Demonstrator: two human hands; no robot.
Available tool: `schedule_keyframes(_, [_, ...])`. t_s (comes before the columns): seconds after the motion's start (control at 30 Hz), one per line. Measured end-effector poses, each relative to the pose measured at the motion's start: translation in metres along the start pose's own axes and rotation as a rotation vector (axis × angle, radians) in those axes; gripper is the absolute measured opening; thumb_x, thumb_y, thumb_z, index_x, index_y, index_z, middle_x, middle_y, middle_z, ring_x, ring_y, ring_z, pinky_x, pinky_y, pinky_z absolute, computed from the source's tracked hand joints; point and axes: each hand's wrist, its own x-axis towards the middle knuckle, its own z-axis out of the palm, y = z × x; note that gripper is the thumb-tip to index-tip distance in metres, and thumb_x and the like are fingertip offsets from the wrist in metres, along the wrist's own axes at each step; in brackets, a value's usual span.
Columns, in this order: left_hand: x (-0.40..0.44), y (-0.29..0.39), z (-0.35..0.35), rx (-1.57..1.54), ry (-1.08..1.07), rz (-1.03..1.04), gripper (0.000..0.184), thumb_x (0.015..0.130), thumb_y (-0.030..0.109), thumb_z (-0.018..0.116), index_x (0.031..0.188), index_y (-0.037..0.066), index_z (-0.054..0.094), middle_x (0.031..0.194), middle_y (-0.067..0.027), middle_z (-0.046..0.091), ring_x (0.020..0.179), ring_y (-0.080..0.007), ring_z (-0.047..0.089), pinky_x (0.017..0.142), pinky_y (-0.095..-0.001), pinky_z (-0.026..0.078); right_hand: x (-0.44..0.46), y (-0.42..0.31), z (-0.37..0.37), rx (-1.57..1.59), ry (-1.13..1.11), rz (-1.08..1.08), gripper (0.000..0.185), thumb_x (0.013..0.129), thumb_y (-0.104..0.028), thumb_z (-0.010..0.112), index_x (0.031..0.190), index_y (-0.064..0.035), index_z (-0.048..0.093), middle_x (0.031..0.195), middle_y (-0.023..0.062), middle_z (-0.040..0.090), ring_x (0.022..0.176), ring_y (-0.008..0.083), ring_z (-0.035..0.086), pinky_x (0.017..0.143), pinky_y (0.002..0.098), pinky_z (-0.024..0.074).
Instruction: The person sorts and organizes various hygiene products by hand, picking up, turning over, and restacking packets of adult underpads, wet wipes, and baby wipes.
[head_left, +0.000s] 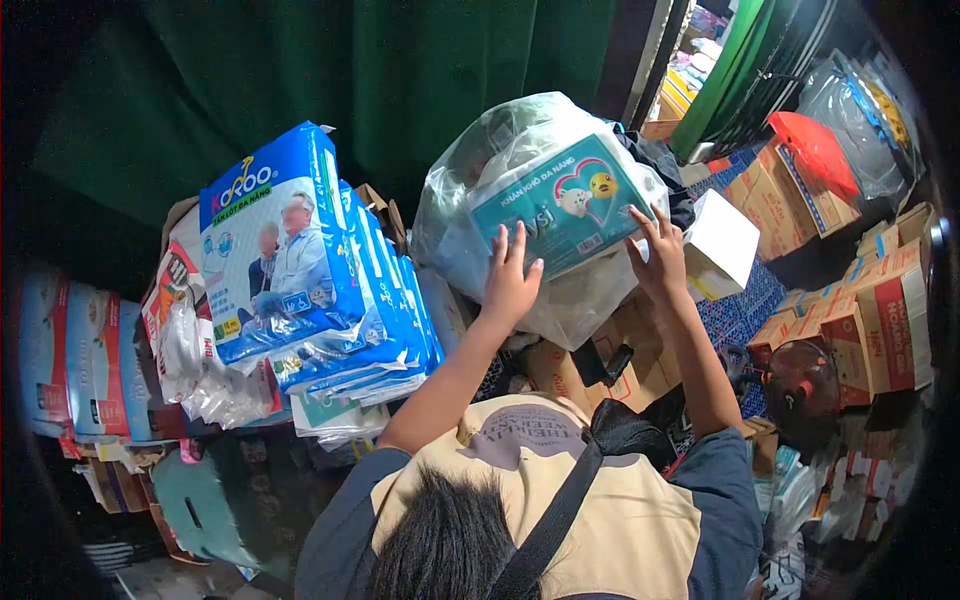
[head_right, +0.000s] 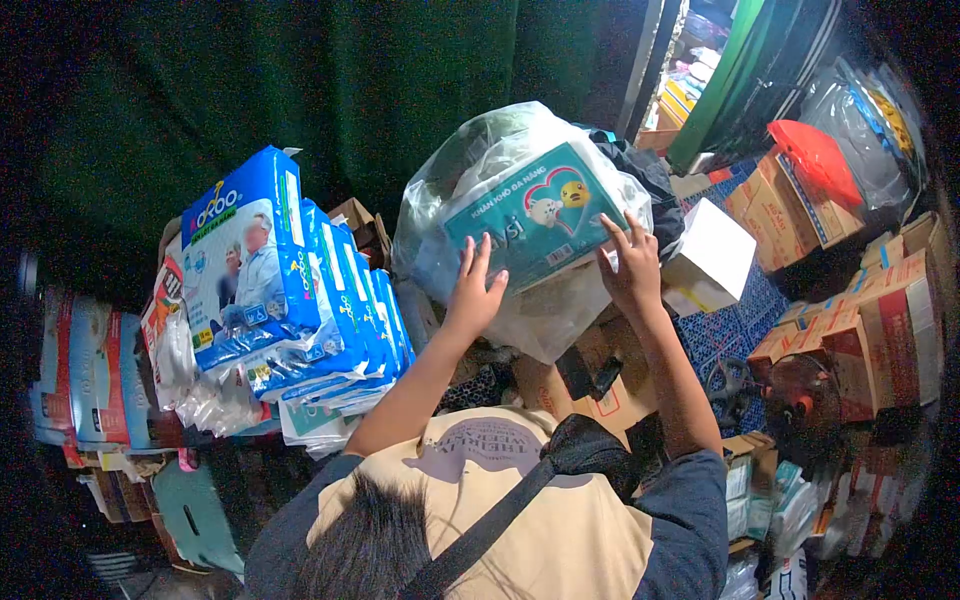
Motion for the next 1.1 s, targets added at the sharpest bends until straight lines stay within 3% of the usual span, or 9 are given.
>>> schedule_keyframes(0.13, [-0.001,0.027,-0.031,-0.283,-0.169,0.058,0.067,0.089,0.029,0.054,0.146,0.014,0.021,0.146,-0.0255,0.022,0.135,-0.0383,0.024,0.107,-0.0399,0.029,0.004,-0.018,-0.015,0.162,-0.017,0.063,0.053,0.077,-0.013,0.067,0.127,-0.0161,0.049,0.129,0.0223,0.045,0.110,0.0412,0.049,0.090,0.0452,0.0438])
schedule_keyframes(0.17, [-0.001,0.031,-0.037,-0.370,-0.227,0.103,0.067,0.090,0.027,0.053,0.146,0.014,0.019,0.147,-0.0241,0.021,0.135,-0.0376,0.026,0.106,-0.0400,0.030,0.004,-0.024,-0.020,0.187,-0.040,0.083,0.051,0.080,-0.009,0.064,0.128,-0.0181,0.049,0.129,0.0170,0.047,0.108,0.0323,0.053,0.091,0.0383,0.0432])
schedule_keyframes(0.2, [-0.003,0.035,-0.044,-0.458,-0.286,0.147,0.067,0.091,0.025,0.053,0.147,0.013,0.018,0.148,-0.0228,0.021,0.135,-0.0370,0.027,0.106,-0.0402,0.030,0.003,-0.027,-0.021,0.190,-0.041,0.076,0.051,0.080,-0.009,0.064,0.128,-0.0181,0.049,0.129,0.0170,0.047,0.108,0.0323,0.053,0.091,0.0383,0.0432])
schedule_keyframes(0.27, [-0.010,0.054,-0.065,-0.633,-0.326,0.115,0.066,0.092,0.023,0.052,0.147,0.014,0.017,0.149,-0.0193,0.020,0.135,-0.0345,0.026,0.107,-0.0405,0.027,0.002,-0.031,-0.023,0.469,-0.166,0.083,0.047,0.084,-0.006,0.060,0.128,-0.0170,0.049,0.127,0.0114,0.049,0.112,0.0224,0.051,0.088,0.0309,0.0428])
schedule_keyframes(0.3, [-0.014,0.062,-0.075,-0.809,-0.373,0.083,0.065,0.093,0.022,0.051,0.147,0.014,0.016,0.150,-0.0158,0.019,0.136,-0.0320,0.026,0.108,-0.0409,0.025,0.000,-0.050,-0.035,0.819,-0.257,0.167,0.042,0.089,-0.006,0.055,0.130,-0.0124,0.046,0.126,0.0053,0.048,0.110,0.0140,0.048,0.087,0.0257,0.0398])
schedule_keyframes(0.43, [-0.028,0.083,-0.106,-0.983,-0.367,0.160,0.068,0.094,0.027,0.051,0.148,0.012,0.012,0.150,-0.0152,0.019,0.135,-0.0338,0.027,0.108,-0.0413,0.025,0.002,-0.092,-0.060,1.100,-0.497,0.197,0.046,0.092,-0.008,0.049,0.136,-0.0047,0.036,0.132,0.0061,0.044,0.115,0.0156,0.046,0.095,0.0271,0.0356])
schedule_keyframes(0.7, [-0.058,0.095,-0.146,-1.193,-0.284,0.219,0.071,0.093,0.031,0.052,0.148,0.011,0.012,0.150,-0.0168,0.020,0.134,-0.0341,0.030,0.107,-0.0437,0.029,0.013,-0.147,-0.082,1.298,-0.542,0.075,0.049,0.093,-0.013,0.049,0.138,-0.0026,0.032,0.131,0.0146,0.045,0.114,0.0206,0.050,0.097,0.0342,0.0382])
schedule_keyframes(0.9, [-0.083,0.093,-0.177,-1.189,-0.222,0.204,0.072,0.092,0.031,0.053,0.147,0.010,0.012,0.148,-0.0189,0.022,0.132,-0.0340,0.034,0.106,-0.0430,0.030,0.013,-0.178,-0.090,1.525,-0.696,-0.033,0.048,0.094,-0.006,0.046,0.138,-0.0006,0.029,0.128,0.0146,0.045,0.123,0.0200,0.041,0.102,0.0357,0.0355])
schedule_keyframes(1.1, [-0.113,0.088,-0.212,-1.136,-0.151,0.206,0.073,0.092,0.033,0.053,0.146,0.003,0.014,0.147,-0.0215,0.023,0.128,-0.0325,0.039,0.105,-0.0426,0.031,0.011,-0.216,-0.099,1.490,-0.805,-0.117,0.054,0.093,-0.020,0.053,0.138,-0.0006,0.030,0.129,0.0161,0.046,0.110,0.0188,0.052,0.090,0.0328,0.0431])
